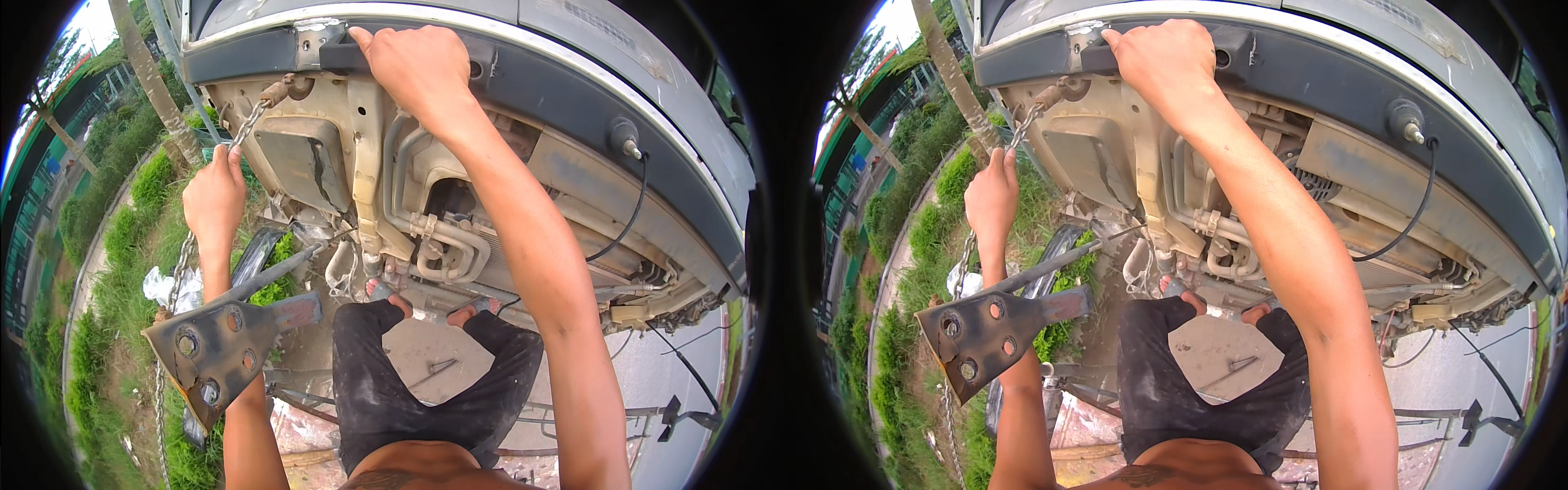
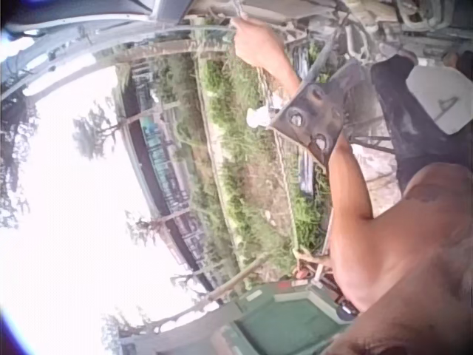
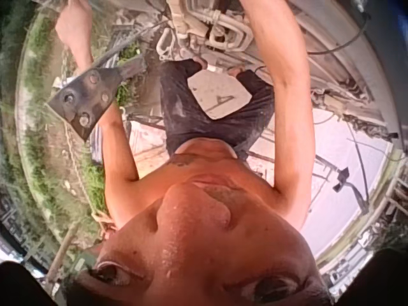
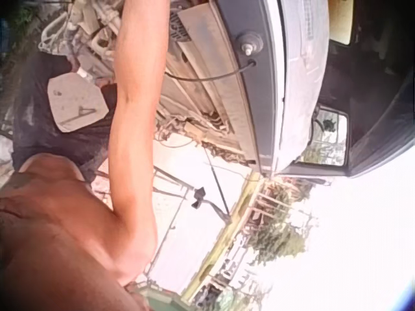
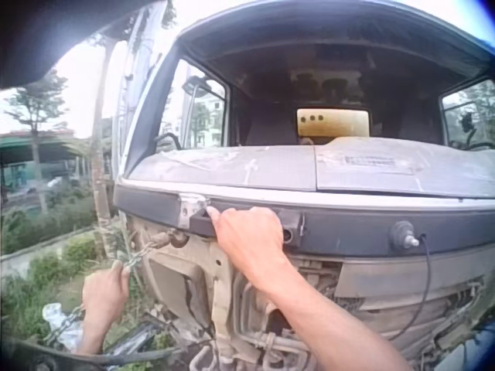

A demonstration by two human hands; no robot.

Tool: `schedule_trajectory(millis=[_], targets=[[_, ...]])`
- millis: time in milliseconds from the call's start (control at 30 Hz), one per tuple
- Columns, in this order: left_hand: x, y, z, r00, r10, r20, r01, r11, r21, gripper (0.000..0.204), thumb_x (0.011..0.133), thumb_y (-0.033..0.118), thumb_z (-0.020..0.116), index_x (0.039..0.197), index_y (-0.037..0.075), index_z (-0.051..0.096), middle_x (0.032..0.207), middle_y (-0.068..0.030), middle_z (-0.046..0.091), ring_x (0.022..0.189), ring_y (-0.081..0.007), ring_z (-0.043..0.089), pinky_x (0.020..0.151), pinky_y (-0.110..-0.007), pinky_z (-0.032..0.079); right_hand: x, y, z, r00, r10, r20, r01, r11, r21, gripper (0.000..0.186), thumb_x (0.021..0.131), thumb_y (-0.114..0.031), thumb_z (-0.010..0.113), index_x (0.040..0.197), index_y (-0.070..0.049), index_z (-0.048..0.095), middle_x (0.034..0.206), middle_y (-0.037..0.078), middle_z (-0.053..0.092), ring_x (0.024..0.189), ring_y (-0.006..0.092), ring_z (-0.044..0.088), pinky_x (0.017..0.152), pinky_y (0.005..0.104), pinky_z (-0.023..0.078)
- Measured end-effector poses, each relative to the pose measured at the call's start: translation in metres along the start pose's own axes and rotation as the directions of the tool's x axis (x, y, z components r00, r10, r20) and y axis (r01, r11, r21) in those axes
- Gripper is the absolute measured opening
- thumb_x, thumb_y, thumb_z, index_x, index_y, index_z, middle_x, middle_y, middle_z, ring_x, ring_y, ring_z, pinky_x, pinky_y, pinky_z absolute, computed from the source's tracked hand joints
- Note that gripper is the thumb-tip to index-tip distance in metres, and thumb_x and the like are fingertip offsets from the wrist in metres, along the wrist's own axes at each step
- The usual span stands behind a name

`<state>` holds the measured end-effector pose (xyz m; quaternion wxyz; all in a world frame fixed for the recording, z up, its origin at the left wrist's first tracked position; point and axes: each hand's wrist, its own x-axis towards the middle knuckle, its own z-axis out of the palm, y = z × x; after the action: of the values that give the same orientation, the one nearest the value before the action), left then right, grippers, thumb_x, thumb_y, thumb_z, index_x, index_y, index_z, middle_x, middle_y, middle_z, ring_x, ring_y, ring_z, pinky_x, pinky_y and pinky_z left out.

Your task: The person secures a chain to the front frame of a vehicle using a metal bracket and hammer. They repeatedly adjust the chain and bracket, then hammer the bracket into place to secure it.

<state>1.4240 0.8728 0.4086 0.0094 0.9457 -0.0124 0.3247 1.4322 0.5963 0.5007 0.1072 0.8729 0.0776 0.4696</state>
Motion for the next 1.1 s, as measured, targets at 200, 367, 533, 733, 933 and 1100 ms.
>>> schedule_trajectory(millis=[200, 367, 533, 733, 933, 1100], targets=[[-0.003, -0.009, -0.002, 0.999, 0.018, -0.045, -0.022, 0.997, -0.078, 0.038, 0.106, 0.04, 0.038, 0.107, 0.008, 0.058, 0.074, -0.0221, 0.067, 0.071, -0.0446, 0.066, 0.06, -0.055, 0.05, 0.001, 0.0, -0.003, 0.99, -0.124, 0.061, 0.123, 0.992, 0.013, 0.057, 0.096, -0.057, 0.052, 0.071, -0.007, 0.061, 0.059, 0.011, 0.064, 0.053, 0.0283, 0.066, 0.05, 0.0381, 0.051], [-0.001, -0.001, 0.0, 0.998, 0.055, -0.035, -0.058, 0.993, -0.1, 0.037, 0.106, 0.038, 0.038, 0.1, 0.007, 0.055, 0.072, -0.0213, 0.067, 0.069, -0.0436, 0.066, 0.06, -0.055, 0.05, -0.014, 0.016, 0.0, 0.98, -0.2, -0.002, 0.198, 0.972, -0.125, 0.052, 0.089, -0.058, 0.061, 0.087, -0.006, 0.058, 0.077, 0.007, 0.063, 0.078, 0.0241, 0.066, 0.067, 0.04, 0.051], [-0.002, -0.016, -0.002, 1.0, 0.029, -0.007, -0.03, 0.988, -0.154, 0.035, 0.106, 0.035, 0.04, 0.098, 0.005, 0.055, 0.073, -0.0193, 0.068, 0.07, -0.0407, 0.067, 0.063, -0.054, 0.052, -0.006, 0.003, -0.01, 0.952, -0.295, -0.079, 0.274, 0.939, -0.208, 0.052, 0.088, -0.053, 0.064, 0.09, -0.002, 0.062, 0.106, 0.017, 0.058, 0.114, 0.033, 0.052, 0.099, 0.0568, 0.041], [-0.002, -0.01, -0.002, 1.0, 0.031, 0.006, -0.028, 0.964, -0.265, 0.034, 0.105, 0.033, 0.042, 0.096, 0.004, 0.056, 0.074, -0.0189, 0.068, 0.071, -0.0404, 0.068, 0.065, -0.052, 0.052, -0.01, 0.003, -0.01, 0.968, -0.242, -0.064, 0.225, 0.953, -0.203, 0.056, 0.09, -0.053, 0.064, 0.093, 0.003, 0.059, 0.111, 0.027, 0.059, 0.093, 0.0426, 0.063, 0.085, 0.0513, 0.05], [0.0, -0.014, -0.002, 1.0, 0.023, -0.014, -0.026, 0.954, -0.298, 0.032, 0.104, 0.032, 0.045, 0.095, 0.004, 0.056, 0.073, -0.0187, 0.068, 0.07, -0.04, 0.067, 0.064, -0.052, 0.052, -0.003, -0.006, -0.022, 0.984, -0.141, 0.109, 0.158, 0.975, -0.16, 0.059, 0.087, -0.054, 0.068, 0.101, 0.002, 0.06, 0.103, 0.022, 0.057, 0.097, 0.0364, 0.062, 0.086, 0.0512, 0.052], [0.001, -0.014, 0.0, 0.999, 0.026, -0.021, -0.031, 0.954, -0.297, 0.031, 0.103, 0.032, 0.047, 0.093, 0.004, 0.055, 0.072, -0.0188, 0.067, 0.068, -0.0401, 0.067, 0.063, -0.052, 0.052, 0.007, 0.002, -0.013, 0.97, -0.24, -0.032, 0.227, 0.947, -0.228, 0.072, 0.083, -0.055, 0.072, 0.119, 0.006, 0.058, 0.107, 0.02, 0.061, 0.096, 0.0323, 0.062, 0.083, 0.0434, 0.054]])
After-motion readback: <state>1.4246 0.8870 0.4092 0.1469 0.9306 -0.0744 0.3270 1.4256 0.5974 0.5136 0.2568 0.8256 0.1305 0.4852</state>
